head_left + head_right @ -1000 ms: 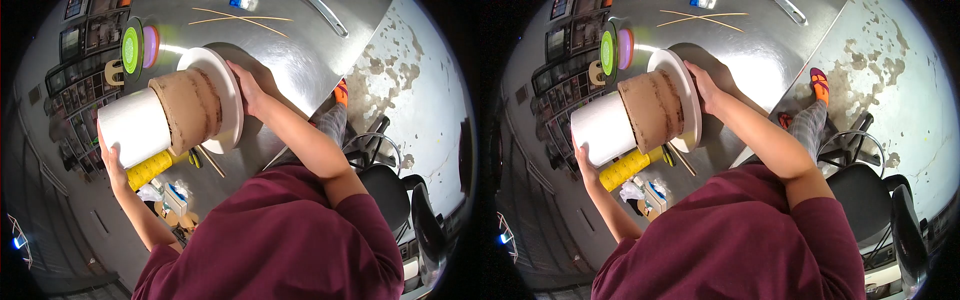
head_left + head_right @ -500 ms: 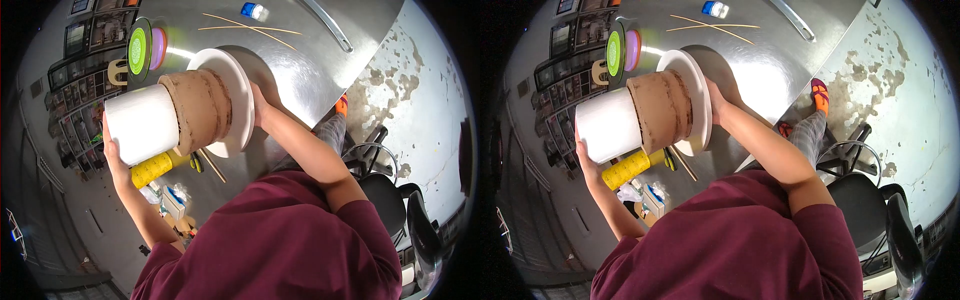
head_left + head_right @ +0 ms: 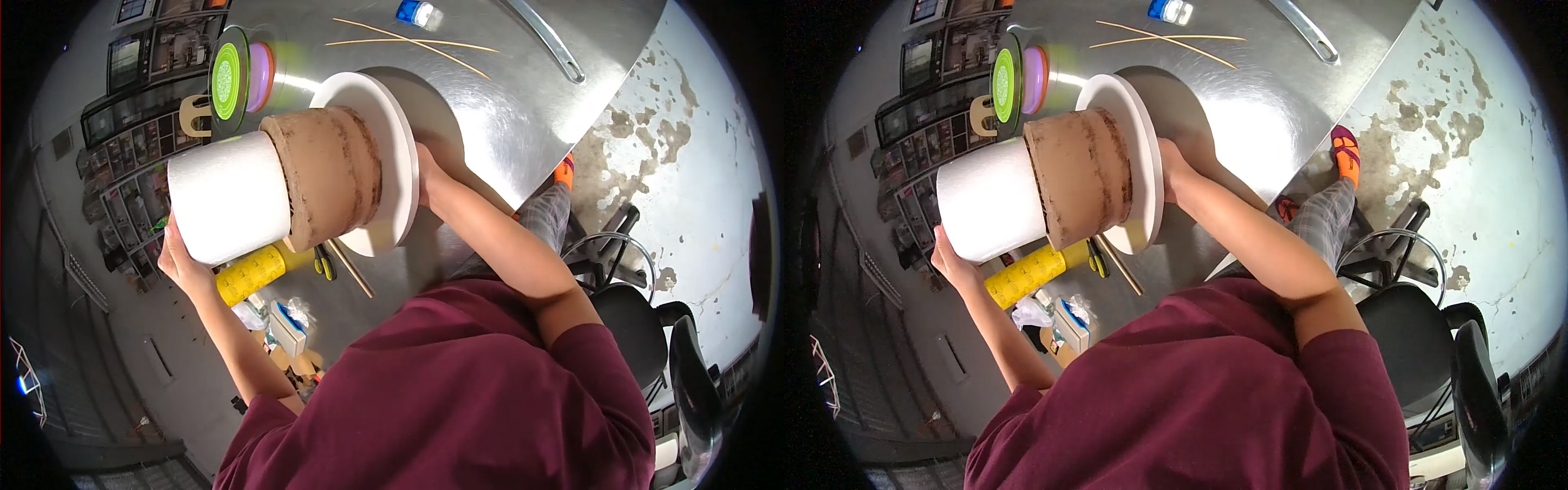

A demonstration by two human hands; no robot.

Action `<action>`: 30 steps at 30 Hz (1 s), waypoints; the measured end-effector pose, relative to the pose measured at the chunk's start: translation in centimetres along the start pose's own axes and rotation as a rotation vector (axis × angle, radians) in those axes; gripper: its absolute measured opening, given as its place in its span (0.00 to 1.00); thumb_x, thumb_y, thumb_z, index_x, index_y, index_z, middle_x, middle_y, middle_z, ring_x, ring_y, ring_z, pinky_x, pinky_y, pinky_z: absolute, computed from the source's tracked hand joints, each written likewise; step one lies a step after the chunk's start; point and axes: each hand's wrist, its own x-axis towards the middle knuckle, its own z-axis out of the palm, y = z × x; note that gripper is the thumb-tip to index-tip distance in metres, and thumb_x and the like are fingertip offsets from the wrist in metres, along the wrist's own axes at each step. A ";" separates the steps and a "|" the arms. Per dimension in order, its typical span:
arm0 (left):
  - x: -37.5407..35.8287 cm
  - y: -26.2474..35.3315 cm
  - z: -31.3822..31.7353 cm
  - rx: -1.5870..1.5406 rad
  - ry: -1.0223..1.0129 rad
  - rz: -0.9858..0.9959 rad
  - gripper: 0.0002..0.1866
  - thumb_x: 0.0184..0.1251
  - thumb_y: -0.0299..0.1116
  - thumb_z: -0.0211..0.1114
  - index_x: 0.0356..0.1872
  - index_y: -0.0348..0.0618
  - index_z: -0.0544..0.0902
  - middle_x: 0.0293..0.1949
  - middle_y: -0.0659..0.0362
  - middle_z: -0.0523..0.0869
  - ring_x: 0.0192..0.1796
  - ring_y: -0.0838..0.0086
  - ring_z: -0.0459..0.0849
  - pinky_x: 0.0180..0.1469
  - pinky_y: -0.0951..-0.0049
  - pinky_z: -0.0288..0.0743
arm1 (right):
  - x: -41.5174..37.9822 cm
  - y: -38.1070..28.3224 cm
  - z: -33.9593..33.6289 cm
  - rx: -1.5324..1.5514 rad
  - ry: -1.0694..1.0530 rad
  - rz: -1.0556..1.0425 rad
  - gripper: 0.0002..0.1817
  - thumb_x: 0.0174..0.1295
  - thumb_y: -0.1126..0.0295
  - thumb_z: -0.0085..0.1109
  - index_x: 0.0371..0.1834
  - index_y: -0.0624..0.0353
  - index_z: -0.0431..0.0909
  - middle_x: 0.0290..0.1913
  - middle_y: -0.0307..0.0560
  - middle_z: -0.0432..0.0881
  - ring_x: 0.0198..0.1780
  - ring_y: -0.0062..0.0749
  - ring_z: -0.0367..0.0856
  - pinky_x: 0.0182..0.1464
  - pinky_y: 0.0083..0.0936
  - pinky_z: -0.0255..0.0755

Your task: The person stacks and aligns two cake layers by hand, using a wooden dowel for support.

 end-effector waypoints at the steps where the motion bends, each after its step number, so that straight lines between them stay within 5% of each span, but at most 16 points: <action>1: 0.0 -0.3 -0.2 -0.024 0.007 -0.001 0.23 0.72 0.39 0.47 0.54 0.26 0.75 0.44 0.50 0.83 0.45 0.69 0.81 0.50 0.72 0.73 | -0.1 -0.1 0.1 -0.025 0.025 0.002 0.22 0.67 0.62 0.39 0.56 0.66 0.70 0.49 0.55 0.78 0.46 0.38 0.81 0.49 0.36 0.78; 6: 0.2 -1.7 -1.1 -0.088 0.000 -0.053 0.21 0.71 0.36 0.51 0.52 0.23 0.75 0.42 0.49 0.83 0.42 0.71 0.82 0.47 0.74 0.74 | -0.3 0.4 0.1 -0.056 0.033 -0.131 0.16 0.64 0.70 0.44 0.45 0.71 0.77 0.41 0.57 0.81 0.39 0.40 0.82 0.44 0.34 0.78; 12: 0.0 -2.4 -1.0 -0.038 -0.030 0.011 0.22 0.71 0.37 0.49 0.53 0.24 0.74 0.45 0.50 0.83 0.47 0.69 0.81 0.52 0.73 0.72 | 0.1 0.4 0.6 -0.052 0.128 -0.045 0.22 0.67 0.61 0.37 0.54 0.66 0.70 0.49 0.55 0.78 0.45 0.40 0.81 0.47 0.36 0.78; 21: 0.6 0.0 0.8 0.038 -0.066 0.016 0.23 0.71 0.38 0.48 0.57 0.28 0.72 0.55 0.49 0.78 0.55 0.67 0.77 0.58 0.70 0.67 | 1.1 0.3 0.1 0.230 -0.168 0.156 0.25 0.68 0.58 0.32 0.60 0.62 0.67 0.58 0.54 0.71 0.59 0.43 0.71 0.59 0.46 0.69; 30: 0.8 1.7 2.1 -0.042 0.069 -0.020 0.20 0.67 0.37 0.58 0.52 0.31 0.78 0.46 0.53 0.84 0.47 0.75 0.80 0.54 0.76 0.69 | 1.1 0.5 -0.1 0.237 -0.177 0.061 0.26 0.68 0.55 0.34 0.61 0.59 0.67 0.58 0.50 0.72 0.58 0.42 0.72 0.58 0.45 0.68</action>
